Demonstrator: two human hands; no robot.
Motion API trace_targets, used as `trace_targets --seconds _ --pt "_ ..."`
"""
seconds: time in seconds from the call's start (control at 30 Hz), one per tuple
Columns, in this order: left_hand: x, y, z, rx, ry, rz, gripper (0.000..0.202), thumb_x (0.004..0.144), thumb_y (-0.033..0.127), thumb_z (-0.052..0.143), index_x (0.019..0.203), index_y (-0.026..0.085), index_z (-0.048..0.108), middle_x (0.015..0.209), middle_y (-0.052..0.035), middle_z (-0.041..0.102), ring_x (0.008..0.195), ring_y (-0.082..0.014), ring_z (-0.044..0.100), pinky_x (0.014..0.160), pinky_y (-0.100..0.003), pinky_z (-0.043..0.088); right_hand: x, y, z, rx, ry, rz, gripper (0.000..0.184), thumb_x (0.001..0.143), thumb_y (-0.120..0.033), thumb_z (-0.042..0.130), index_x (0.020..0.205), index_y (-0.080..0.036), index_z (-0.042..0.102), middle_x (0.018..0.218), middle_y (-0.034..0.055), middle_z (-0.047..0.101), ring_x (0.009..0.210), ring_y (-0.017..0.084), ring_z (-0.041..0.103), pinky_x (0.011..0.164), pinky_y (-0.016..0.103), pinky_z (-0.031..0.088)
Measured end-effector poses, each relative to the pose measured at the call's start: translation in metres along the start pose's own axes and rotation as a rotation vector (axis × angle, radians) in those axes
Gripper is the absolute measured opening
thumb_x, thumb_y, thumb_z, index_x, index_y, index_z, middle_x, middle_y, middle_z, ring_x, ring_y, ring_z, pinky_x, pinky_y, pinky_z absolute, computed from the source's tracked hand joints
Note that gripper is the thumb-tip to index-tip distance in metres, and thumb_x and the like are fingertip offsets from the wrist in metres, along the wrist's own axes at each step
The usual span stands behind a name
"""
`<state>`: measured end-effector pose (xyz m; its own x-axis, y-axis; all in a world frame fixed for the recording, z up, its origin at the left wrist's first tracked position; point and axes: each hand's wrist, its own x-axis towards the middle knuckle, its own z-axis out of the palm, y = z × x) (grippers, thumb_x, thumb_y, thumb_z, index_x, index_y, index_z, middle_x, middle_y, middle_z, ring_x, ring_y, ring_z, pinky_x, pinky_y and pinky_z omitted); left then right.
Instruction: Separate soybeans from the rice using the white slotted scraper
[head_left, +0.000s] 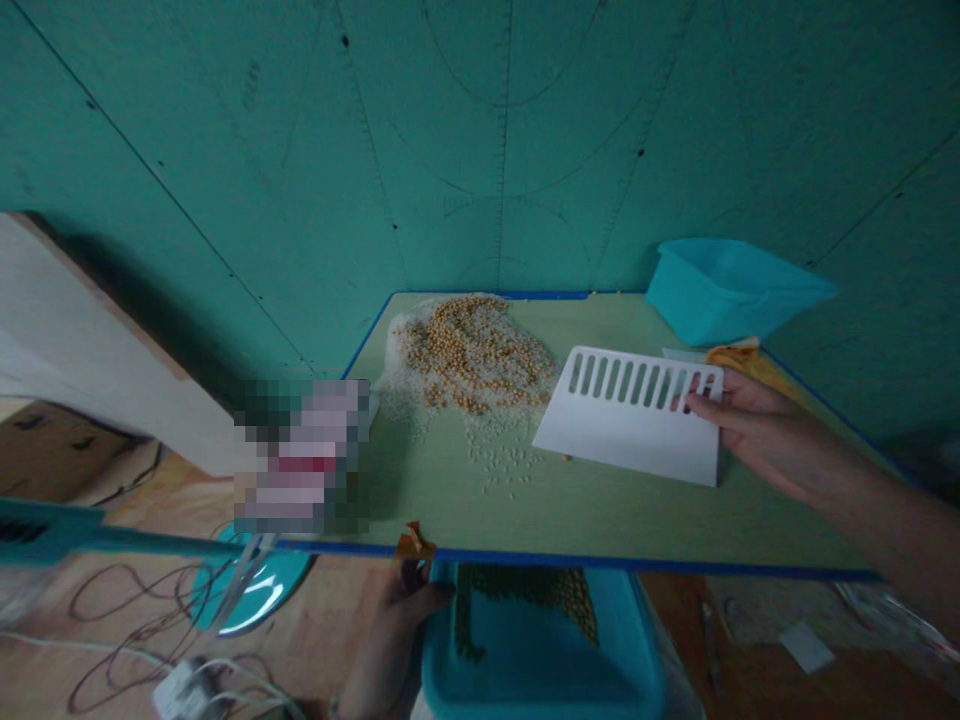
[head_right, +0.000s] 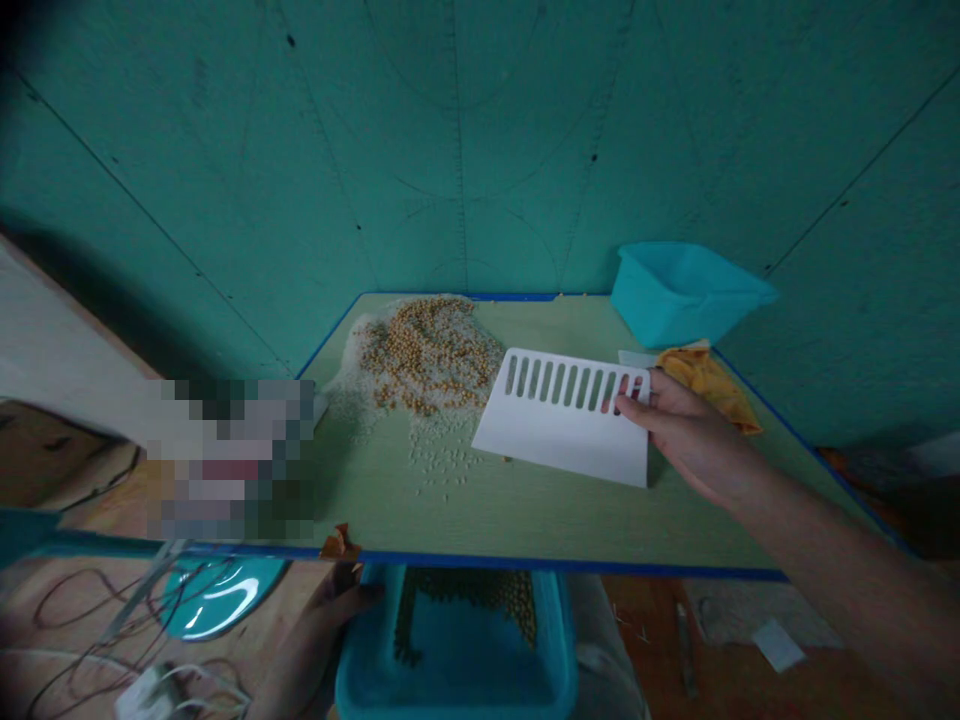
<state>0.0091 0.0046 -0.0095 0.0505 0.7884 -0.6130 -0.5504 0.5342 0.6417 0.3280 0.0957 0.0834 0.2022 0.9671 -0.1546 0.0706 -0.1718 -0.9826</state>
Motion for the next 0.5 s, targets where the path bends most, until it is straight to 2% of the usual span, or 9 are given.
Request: trace_targets --seconds 0.2,0.37,0.5 --pt "0.001 0.002 0.002 0.023 -0.03 -0.039 0.029 0.05 0.002 0.066 0.074 0.017 0.067 0.067 -0.0024 0.071 0.078 -0.025 0.068 0.068 -0.031 0.054 -0.001 0.004 -0.012 -0.037 0.092 0.018 0.015 0.069 -0.028 0.063 0.084 -0.027 0.058 0.082 0.0031 0.067 0.078 0.021 0.062 0.074 0.036 0.046" --pt "0.002 0.002 -0.001 0.049 0.017 -0.047 0.042 0.053 0.002 0.065 0.09 0.021 0.065 0.07 0.0001 0.071 0.076 -0.0226 0.068 0.066 -0.029 0.054 0.006 0.002 -0.015 0.038 0.091 -0.053 0.013 0.071 -0.026 0.064 0.084 -0.027 0.061 0.087 0.0022 0.067 0.082 0.018 0.06 0.078 0.031 0.043" --pt "0.005 0.001 -0.005 0.042 0.008 -0.036 0.045 0.055 0.005 0.068 0.096 0.021 0.063 0.067 0.0007 0.07 0.076 -0.0228 0.068 0.067 -0.03 0.054 0.007 0.003 -0.015 0.017 0.09 -0.029 0.01 0.07 -0.026 0.064 0.08 -0.026 0.061 0.085 0.0021 0.066 0.08 0.018 0.06 0.078 0.032 0.044"
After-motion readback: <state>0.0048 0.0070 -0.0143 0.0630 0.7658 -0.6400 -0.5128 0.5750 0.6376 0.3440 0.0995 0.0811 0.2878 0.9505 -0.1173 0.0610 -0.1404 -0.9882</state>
